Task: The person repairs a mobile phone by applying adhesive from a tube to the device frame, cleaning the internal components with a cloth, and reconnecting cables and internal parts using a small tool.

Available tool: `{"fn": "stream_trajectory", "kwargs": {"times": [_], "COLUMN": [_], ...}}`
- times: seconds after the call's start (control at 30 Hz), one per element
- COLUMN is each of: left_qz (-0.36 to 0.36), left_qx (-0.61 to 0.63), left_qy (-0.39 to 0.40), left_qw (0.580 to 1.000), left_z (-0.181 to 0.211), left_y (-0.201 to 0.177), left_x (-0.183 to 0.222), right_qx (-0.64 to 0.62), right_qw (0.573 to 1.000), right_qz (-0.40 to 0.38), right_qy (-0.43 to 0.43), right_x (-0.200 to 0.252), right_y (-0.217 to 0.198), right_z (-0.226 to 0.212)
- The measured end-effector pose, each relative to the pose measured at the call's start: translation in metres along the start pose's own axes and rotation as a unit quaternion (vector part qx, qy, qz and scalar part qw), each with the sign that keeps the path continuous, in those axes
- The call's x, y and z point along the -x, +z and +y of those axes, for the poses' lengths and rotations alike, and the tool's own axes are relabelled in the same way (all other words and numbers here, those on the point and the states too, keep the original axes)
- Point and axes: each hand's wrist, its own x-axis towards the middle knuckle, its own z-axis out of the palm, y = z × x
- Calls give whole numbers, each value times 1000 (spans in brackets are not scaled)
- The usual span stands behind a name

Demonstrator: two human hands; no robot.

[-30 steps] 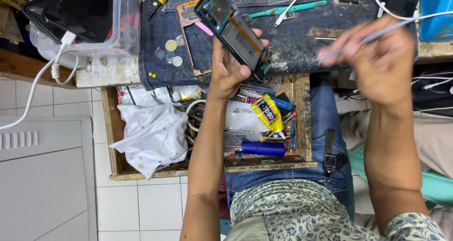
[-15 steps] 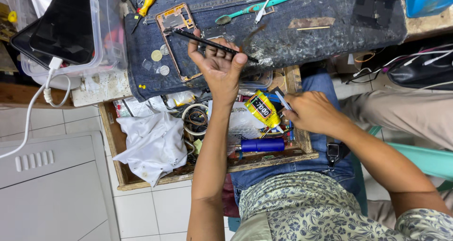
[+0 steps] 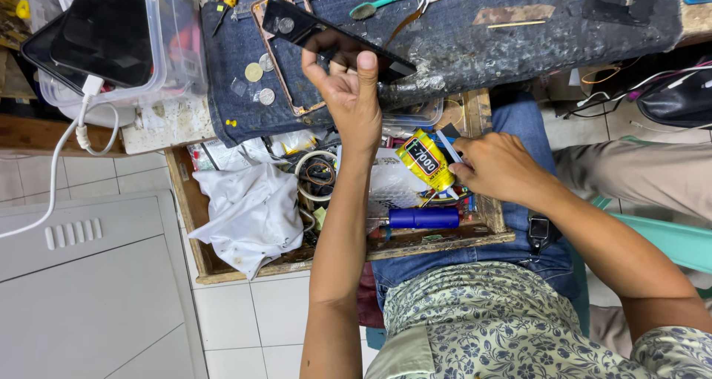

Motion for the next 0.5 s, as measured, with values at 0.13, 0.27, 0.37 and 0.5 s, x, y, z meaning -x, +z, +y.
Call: {"fn": "stream_trajectory", "kwargs": {"times": [0.13,0.27,0.37,0.5], "left_qz": [-1,-5,-11,-28], "left_qx": [-17,7,27,28], "left_qy": [3,-14,-23,-11], "left_qw": [1000,1000,999,999], "left_z": [2,2,3,13], "left_y": [1,-2,-5,2], "left_x": [1,0,0,4], "right_qx": [14,11,-5,-61], "right_qw": [1000,1000,998,971], "right_qz": [10,24,51,193], "right_qy": [-6,-12,-36,-124], "right_x": [0,-1,0,0], "right_y": [5,21,30,-4], "right_z": [7,24,33,40]}}
